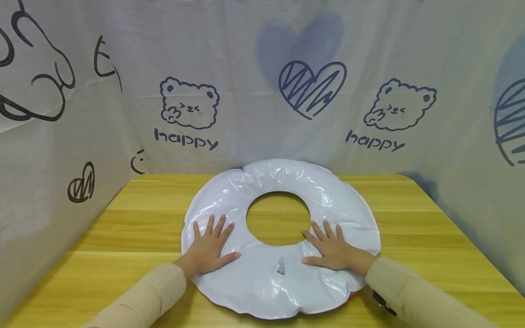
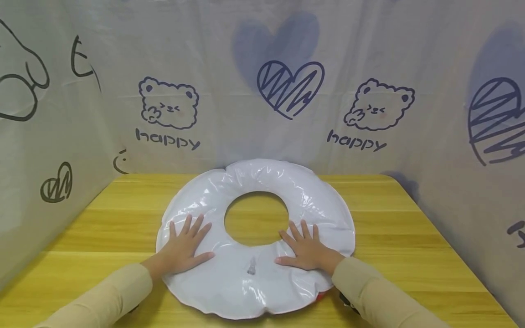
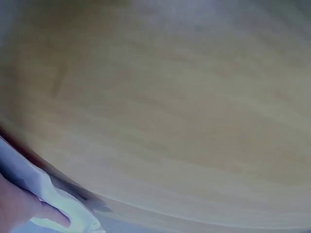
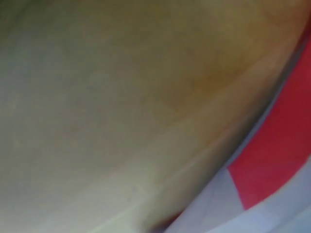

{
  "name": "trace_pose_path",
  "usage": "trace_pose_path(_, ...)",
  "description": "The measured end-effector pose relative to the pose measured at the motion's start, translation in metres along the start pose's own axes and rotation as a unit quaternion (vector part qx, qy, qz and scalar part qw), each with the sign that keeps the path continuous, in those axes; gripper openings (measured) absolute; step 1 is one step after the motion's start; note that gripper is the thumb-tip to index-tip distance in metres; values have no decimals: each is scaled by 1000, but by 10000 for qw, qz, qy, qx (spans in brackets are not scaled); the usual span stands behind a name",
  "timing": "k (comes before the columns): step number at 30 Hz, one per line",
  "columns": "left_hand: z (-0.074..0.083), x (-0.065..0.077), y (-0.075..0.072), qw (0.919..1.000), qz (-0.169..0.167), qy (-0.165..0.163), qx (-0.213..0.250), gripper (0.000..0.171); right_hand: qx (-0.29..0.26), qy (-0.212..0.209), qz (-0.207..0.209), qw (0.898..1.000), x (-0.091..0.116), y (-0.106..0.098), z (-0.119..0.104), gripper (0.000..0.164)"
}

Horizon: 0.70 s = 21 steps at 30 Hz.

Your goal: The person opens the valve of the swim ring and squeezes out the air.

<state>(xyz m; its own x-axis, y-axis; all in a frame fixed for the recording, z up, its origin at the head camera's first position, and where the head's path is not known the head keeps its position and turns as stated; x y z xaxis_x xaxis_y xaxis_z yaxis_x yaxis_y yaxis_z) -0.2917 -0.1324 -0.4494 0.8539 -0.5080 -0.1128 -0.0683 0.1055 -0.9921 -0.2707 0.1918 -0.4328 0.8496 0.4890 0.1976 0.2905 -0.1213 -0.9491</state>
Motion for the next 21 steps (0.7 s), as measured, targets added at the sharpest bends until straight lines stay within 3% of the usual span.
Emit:
trace_pose_path(8,-1,-1,2,9998,60,61,-158,79,314,-18,190,9993,-3,10,4,86)
trace_pose_path(12,6,1,-5,9989,25,130,-456,77,753,-209,562,9954,0,9,-2,83)
trace_pose_path(14,15,3,-8,9982,37,384,-458,74,1002,-491,802,9905,2,7,-8,80)
trace_pose_path(16,27,5,-10,9958,25,861,-313,70,886,-886,903,9880,5,6,-15,76)
trace_pose_path(19,46,8,-8,9867,-284,1591,147,69,359,-1303,568,9892,8,8,-25,75)
trace_pose_path(21,55,9,-5,9818,-587,1777,312,71,26,-1358,229,9905,8,10,-30,78)
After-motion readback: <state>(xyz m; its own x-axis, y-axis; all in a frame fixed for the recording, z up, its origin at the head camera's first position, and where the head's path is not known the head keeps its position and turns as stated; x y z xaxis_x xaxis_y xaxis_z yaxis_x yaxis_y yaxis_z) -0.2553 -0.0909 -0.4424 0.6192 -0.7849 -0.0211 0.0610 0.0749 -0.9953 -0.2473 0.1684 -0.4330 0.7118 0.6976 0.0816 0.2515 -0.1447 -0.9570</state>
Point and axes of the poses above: each hand's wrist, its own x-axis away from the middle knuckle, its own y-axis out of the palm, z = x × y, the point moved 3 cm from there along -x, towards the middle knuckle, and after that the axes turned 6 degrees about -z, right-handed, at the moved point
